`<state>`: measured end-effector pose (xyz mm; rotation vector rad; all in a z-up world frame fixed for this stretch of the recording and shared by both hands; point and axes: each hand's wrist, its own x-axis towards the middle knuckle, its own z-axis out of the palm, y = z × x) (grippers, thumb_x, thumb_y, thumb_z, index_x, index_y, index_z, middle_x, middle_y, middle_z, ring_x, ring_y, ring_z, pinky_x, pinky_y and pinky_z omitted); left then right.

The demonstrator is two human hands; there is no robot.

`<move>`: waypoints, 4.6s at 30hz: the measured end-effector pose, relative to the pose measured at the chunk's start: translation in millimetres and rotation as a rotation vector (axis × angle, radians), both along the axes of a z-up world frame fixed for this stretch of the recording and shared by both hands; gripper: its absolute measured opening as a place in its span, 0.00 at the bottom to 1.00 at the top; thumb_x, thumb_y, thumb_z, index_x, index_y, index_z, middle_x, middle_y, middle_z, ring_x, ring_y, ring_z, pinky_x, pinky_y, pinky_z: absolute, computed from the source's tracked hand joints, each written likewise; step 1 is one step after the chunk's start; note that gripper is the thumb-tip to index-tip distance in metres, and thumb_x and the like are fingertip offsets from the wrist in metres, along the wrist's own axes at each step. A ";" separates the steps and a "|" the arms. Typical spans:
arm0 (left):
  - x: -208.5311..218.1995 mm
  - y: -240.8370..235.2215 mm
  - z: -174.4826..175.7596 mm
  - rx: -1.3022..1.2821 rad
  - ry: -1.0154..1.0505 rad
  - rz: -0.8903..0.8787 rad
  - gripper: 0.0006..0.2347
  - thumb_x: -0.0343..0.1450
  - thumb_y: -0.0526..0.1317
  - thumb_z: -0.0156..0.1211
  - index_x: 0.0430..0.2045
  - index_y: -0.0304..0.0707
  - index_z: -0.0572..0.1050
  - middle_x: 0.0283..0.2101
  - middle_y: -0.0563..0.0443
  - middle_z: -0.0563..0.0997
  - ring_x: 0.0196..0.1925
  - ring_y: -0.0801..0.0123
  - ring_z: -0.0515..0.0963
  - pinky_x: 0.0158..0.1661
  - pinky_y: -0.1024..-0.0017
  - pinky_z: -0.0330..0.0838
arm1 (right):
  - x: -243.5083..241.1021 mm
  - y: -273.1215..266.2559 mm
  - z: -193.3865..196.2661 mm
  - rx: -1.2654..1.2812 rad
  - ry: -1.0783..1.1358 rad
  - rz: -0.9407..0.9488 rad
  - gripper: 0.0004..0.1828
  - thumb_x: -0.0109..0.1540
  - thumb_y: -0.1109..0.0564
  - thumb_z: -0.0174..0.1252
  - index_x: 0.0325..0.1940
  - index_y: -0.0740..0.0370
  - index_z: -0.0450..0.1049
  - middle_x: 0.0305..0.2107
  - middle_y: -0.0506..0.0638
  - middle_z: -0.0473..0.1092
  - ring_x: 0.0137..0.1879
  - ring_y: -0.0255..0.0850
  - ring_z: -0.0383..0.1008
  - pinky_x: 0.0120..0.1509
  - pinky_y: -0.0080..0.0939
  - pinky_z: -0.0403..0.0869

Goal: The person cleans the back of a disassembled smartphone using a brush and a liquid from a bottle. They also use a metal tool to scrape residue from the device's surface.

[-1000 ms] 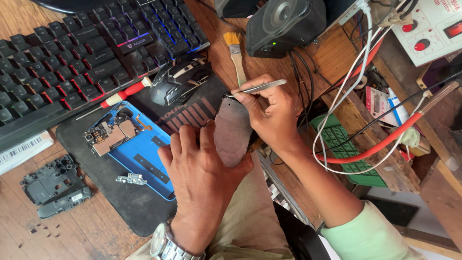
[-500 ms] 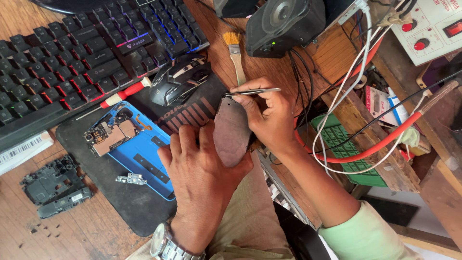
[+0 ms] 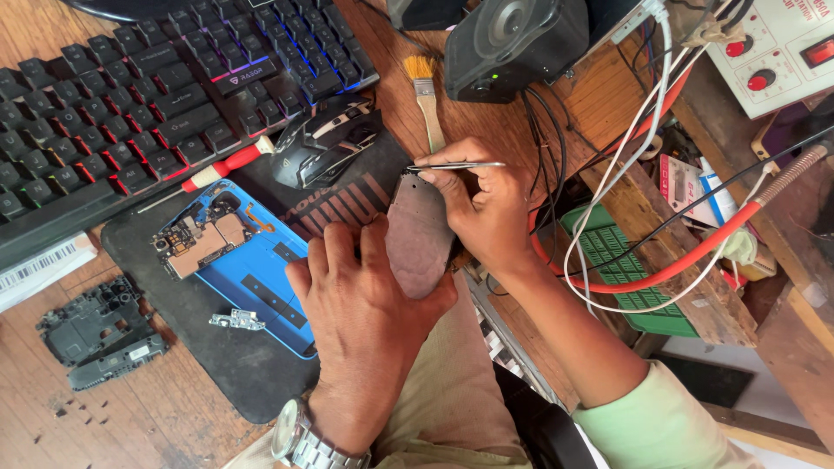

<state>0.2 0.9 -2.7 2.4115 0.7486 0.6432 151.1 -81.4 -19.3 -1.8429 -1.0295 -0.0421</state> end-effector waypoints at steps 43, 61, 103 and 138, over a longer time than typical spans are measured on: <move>0.0 -0.2 1.0 -0.025 0.008 0.003 0.33 0.46 0.54 0.79 0.41 0.35 0.78 0.39 0.42 0.75 0.45 0.50 0.73 0.46 0.52 0.62 | -0.4 -5.8 4.5 -0.018 -0.062 0.003 0.04 0.66 0.67 0.62 0.46 0.68 0.78 0.40 0.53 0.79 0.46 0.38 0.81 0.53 0.35 0.78; -0.6 -1.2 1.4 -0.019 0.000 0.011 0.33 0.48 0.53 0.78 0.43 0.33 0.78 0.40 0.42 0.73 0.46 0.50 0.72 0.47 0.53 0.60 | 12.3 -43.0 1.4 0.283 0.329 -0.068 0.11 0.66 0.70 0.63 0.45 0.66 0.67 0.39 0.57 0.75 0.51 0.46 0.82 0.58 0.42 0.81; -34.4 -13.7 17.8 -1.447 -0.407 -0.295 0.09 0.73 0.34 0.63 0.43 0.25 0.83 0.38 0.48 0.85 0.41 0.73 0.78 0.46 0.73 0.69 | -102.9 -81.4 63.8 0.249 0.046 0.062 0.11 0.67 0.68 0.63 0.50 0.67 0.68 0.47 0.60 0.78 0.53 0.44 0.80 0.59 0.39 0.82; -130.1 52.4 12.4 -0.043 -0.173 0.134 0.09 0.70 0.40 0.69 0.44 0.47 0.82 0.45 0.50 0.77 0.52 0.61 0.77 0.53 0.65 0.71 | -79.4 -103.9 35.1 0.299 0.235 -0.147 0.10 0.71 0.67 0.58 0.54 0.67 0.65 0.52 0.63 0.76 0.56 0.39 0.77 0.66 0.37 0.75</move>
